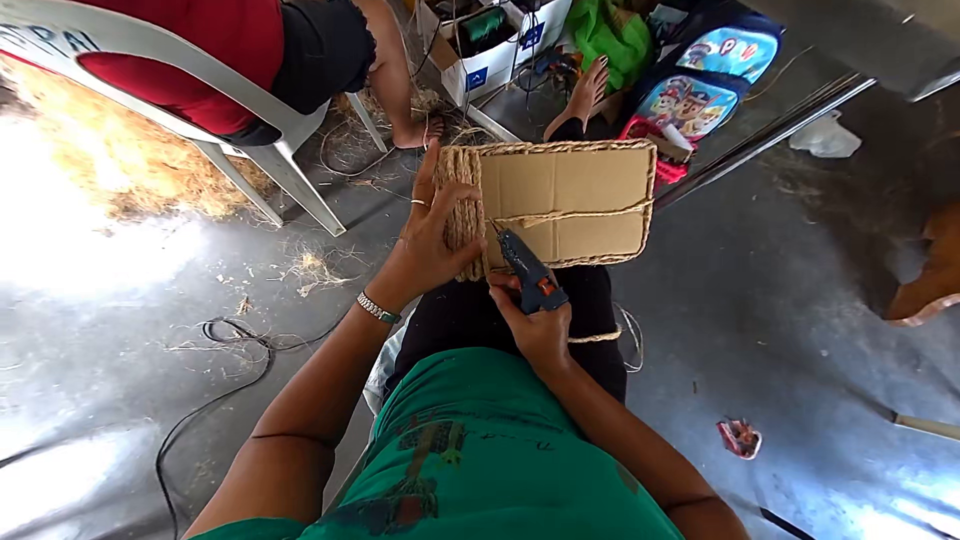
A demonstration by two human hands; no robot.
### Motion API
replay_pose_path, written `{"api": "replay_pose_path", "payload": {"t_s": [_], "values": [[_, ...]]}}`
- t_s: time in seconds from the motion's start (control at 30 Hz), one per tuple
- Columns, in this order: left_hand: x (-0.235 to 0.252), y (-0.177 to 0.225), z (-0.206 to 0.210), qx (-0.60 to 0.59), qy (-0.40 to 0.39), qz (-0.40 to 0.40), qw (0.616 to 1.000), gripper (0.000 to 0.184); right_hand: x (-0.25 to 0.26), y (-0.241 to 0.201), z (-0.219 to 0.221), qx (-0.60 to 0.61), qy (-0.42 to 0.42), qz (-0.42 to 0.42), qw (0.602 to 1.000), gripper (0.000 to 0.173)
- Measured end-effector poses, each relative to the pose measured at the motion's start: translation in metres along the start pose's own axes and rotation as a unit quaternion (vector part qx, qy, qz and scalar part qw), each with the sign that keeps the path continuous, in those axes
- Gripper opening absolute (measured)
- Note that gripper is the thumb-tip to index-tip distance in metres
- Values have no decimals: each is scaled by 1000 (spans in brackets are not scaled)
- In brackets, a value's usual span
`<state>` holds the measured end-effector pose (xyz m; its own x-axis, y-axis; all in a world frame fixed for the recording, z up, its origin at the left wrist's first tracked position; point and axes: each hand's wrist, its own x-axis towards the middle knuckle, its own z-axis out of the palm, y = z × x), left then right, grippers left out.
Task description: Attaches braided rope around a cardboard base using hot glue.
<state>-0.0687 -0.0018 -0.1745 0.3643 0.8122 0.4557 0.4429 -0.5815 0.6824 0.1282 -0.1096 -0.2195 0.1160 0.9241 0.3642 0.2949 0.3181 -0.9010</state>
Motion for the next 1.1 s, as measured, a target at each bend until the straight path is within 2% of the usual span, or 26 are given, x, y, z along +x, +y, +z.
{"api": "replay_pose_path", "payload": {"t_s": [0.07,0.3,0.57,0.73,0.83,0.93,1.03,1.1], "values": [[-2,-1,-1,-2,-5,-2,1000,59,0,0,2,4,-2,2,1000,36],[1,0,1,-8,-17,-9,1000,58,3,2,7,13,-12,7,1000,34],[-4,-2,7,-22,-4,-12,1000,34,0,4,8,-7,-16,1,1000,29],[-12,3,10,-33,16,-17,999,25,-2,4,6,52,-24,34,998,28],[-11,-4,14,-43,35,8,998,22,-2,2,7,82,-20,46,995,27],[-13,-9,13,-49,33,16,998,32,-2,3,7,96,-12,40,994,27],[-17,-11,11,-37,2,10,999,63,0,3,7,114,-8,31,993,27],[-20,-13,11,-26,-3,-7,1000,71,1,2,8,125,-12,31,992,28]]}}
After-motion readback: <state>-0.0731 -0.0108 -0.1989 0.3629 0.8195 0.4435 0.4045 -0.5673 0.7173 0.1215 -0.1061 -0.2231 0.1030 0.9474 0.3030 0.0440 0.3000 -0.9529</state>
